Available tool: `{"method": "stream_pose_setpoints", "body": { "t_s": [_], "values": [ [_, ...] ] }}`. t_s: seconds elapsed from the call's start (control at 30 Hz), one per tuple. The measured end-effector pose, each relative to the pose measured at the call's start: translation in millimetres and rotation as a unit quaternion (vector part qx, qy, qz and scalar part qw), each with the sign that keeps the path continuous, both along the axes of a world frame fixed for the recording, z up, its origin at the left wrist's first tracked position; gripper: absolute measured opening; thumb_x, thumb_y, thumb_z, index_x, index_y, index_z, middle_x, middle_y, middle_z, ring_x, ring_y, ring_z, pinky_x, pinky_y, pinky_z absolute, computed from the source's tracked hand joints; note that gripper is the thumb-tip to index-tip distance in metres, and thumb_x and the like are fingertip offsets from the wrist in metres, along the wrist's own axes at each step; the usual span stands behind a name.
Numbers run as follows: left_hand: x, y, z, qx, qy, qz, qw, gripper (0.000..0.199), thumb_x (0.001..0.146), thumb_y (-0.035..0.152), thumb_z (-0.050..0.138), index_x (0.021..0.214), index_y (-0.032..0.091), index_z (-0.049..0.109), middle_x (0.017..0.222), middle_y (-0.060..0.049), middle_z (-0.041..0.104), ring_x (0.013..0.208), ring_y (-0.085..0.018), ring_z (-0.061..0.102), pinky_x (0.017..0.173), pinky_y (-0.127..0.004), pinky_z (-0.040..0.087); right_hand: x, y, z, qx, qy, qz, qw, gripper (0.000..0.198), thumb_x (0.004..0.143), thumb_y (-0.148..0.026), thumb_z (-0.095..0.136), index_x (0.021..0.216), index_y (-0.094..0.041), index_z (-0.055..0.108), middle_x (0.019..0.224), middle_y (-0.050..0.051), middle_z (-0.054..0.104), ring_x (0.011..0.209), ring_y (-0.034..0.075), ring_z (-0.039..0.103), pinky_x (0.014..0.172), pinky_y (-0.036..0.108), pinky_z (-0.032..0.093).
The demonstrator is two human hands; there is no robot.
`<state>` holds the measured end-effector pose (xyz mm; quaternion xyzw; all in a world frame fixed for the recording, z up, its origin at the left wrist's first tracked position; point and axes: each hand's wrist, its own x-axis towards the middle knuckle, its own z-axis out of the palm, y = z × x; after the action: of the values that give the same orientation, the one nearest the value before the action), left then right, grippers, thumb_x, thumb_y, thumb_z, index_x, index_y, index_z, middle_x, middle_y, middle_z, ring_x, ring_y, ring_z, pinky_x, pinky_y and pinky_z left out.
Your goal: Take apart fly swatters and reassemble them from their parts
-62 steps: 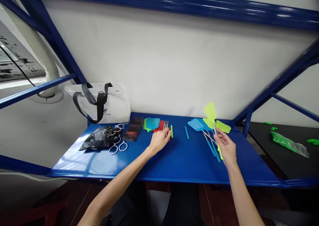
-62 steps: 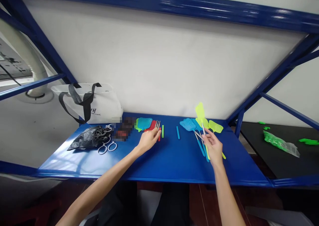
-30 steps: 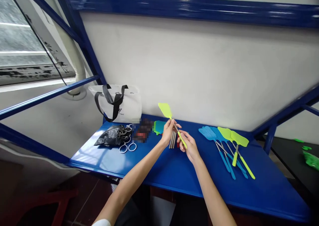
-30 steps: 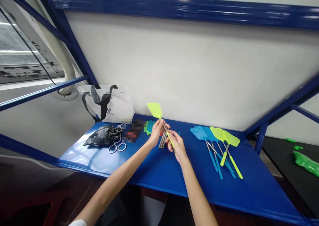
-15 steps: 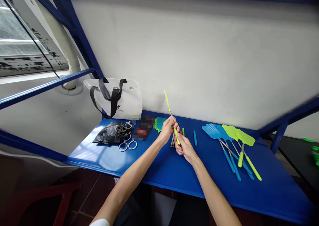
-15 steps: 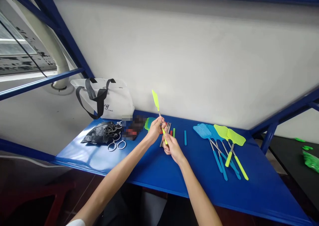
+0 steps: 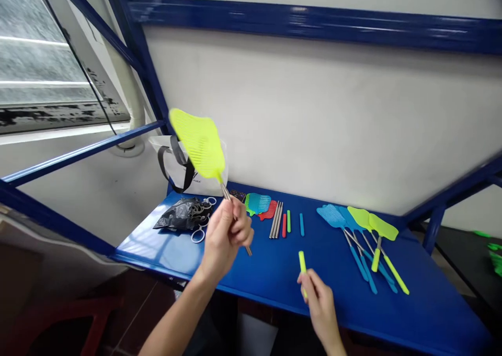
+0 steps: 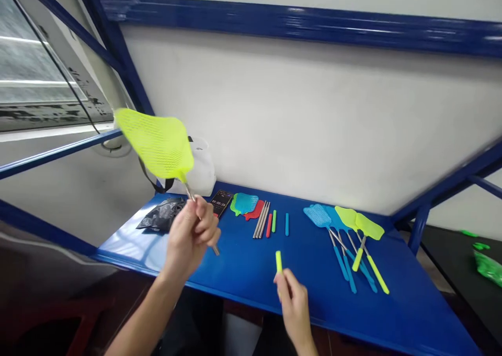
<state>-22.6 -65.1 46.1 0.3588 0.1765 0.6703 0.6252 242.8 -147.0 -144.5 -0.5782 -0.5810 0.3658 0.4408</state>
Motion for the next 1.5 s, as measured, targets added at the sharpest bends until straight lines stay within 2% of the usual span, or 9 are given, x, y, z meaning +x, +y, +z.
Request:
{"method": "stream_pose_setpoints", "body": {
  "t_s": [0.17,0.3,0.4,0.57,0.73,0.9,1.07,1.33,1.5],
  "values": [
    [25,1,-55.6,-0.096,0.051,-0.059,0.992,0.046,0.099,0.064,0.076,0.097,0.022,0.057,0.063,0.011,0.027,0.048,-0.006,0.014,0.042,-0.018,0.023,21,88,28,0.047,-0.225,-0.095,0.969,0.056,0.110,-0.068,0.044,0.077,-0.025,0.058,0.062,0.001,0.056,0.056,0.019,0.052,0.058,0.029,0.030],
    [41,41,-97.9,-0.103,0.084,-0.115,0.984,0.050,0.096,0.068,0.076,0.100,0.022,0.058,0.063,0.011,0.028,0.046,-0.006,0.014,0.041,-0.019,0.018,27,149,35,-0.069,-0.429,-0.126,0.892,0.041,0.113,-0.049,0.046,0.090,-0.023,0.069,0.088,0.010,0.077,0.076,0.025,0.070,0.068,0.031,0.036],
    [54,75,-117.0,-0.088,0.094,-0.125,0.984,0.052,0.094,0.070,0.076,0.100,0.022,0.058,0.064,0.011,0.033,0.046,-0.005,0.016,0.042,-0.019,0.017,23,167,28,-0.107,-0.471,-0.136,0.865,0.038,0.115,-0.045,0.044,0.106,-0.021,0.073,0.106,0.014,0.080,0.088,0.028,0.076,0.073,0.032,0.040],
    [76,118,-133.4,-0.066,0.081,-0.137,0.985,0.051,0.093,0.068,0.076,0.106,0.022,0.059,0.065,0.011,0.036,0.046,-0.005,0.016,0.044,-0.019,0.016,13,166,12,-0.042,-0.485,-0.108,0.867,0.045,0.116,-0.054,0.045,0.098,-0.022,0.071,0.103,0.011,0.077,0.088,0.024,0.074,0.072,0.029,0.038],
    [81,132,-150.1,-0.065,0.090,-0.137,0.984,0.051,0.094,0.065,0.077,0.116,0.021,0.063,0.068,0.010,0.040,0.046,-0.005,0.018,0.045,-0.019,0.017,15,161,6,0.049,-0.360,-0.115,0.925,0.055,0.117,-0.058,0.031,0.090,-0.023,0.064,0.095,0.008,0.072,0.083,0.021,0.067,0.069,0.029,0.037],
    [79,123,-155.2,-0.058,0.188,-0.144,0.970,0.057,0.094,0.069,0.076,0.121,0.020,0.067,0.065,0.010,0.040,0.045,-0.005,0.020,0.043,-0.020,0.013,5,173,32,0.102,-0.029,-0.077,0.991,0.049,0.106,-0.073,0.049,0.117,-0.027,0.066,0.101,0.005,0.071,0.079,0.019,0.061,0.064,0.027,0.044],
    [77,117,-150.3,-0.046,0.251,-0.218,0.942,0.061,0.092,0.070,0.077,0.127,0.021,0.064,0.064,0.007,0.054,0.040,-0.006,0.029,0.042,-0.021,0.017,-19,203,53,0.057,0.248,-0.069,0.965,0.053,0.087,-0.074,0.080,0.091,-0.025,0.062,0.075,-0.002,0.061,0.052,0.009,0.040,0.043,0.023,0.025],
    [80,117,-153.9,-0.012,0.301,-0.108,0.947,0.054,0.094,0.071,0.072,0.083,0.021,0.056,0.063,0.007,0.039,0.052,-0.009,0.029,0.047,-0.023,0.021,-40,199,41,0.041,0.294,-0.044,0.954,0.053,0.078,-0.065,0.092,0.075,-0.022,0.060,0.062,-0.004,0.054,0.046,0.006,0.032,0.041,0.025,0.023],
    [81,93,-138.0,-0.063,0.277,-0.158,0.946,0.059,0.092,0.076,0.072,0.081,0.023,0.049,0.063,0.008,0.037,0.048,-0.007,0.023,0.044,-0.023,0.016,-26,201,58,0.084,0.323,-0.101,0.937,0.058,0.078,-0.067,0.092,0.075,-0.023,0.054,0.060,-0.007,0.050,0.045,0.005,0.033,0.041,0.024,0.026]
  ]
}}
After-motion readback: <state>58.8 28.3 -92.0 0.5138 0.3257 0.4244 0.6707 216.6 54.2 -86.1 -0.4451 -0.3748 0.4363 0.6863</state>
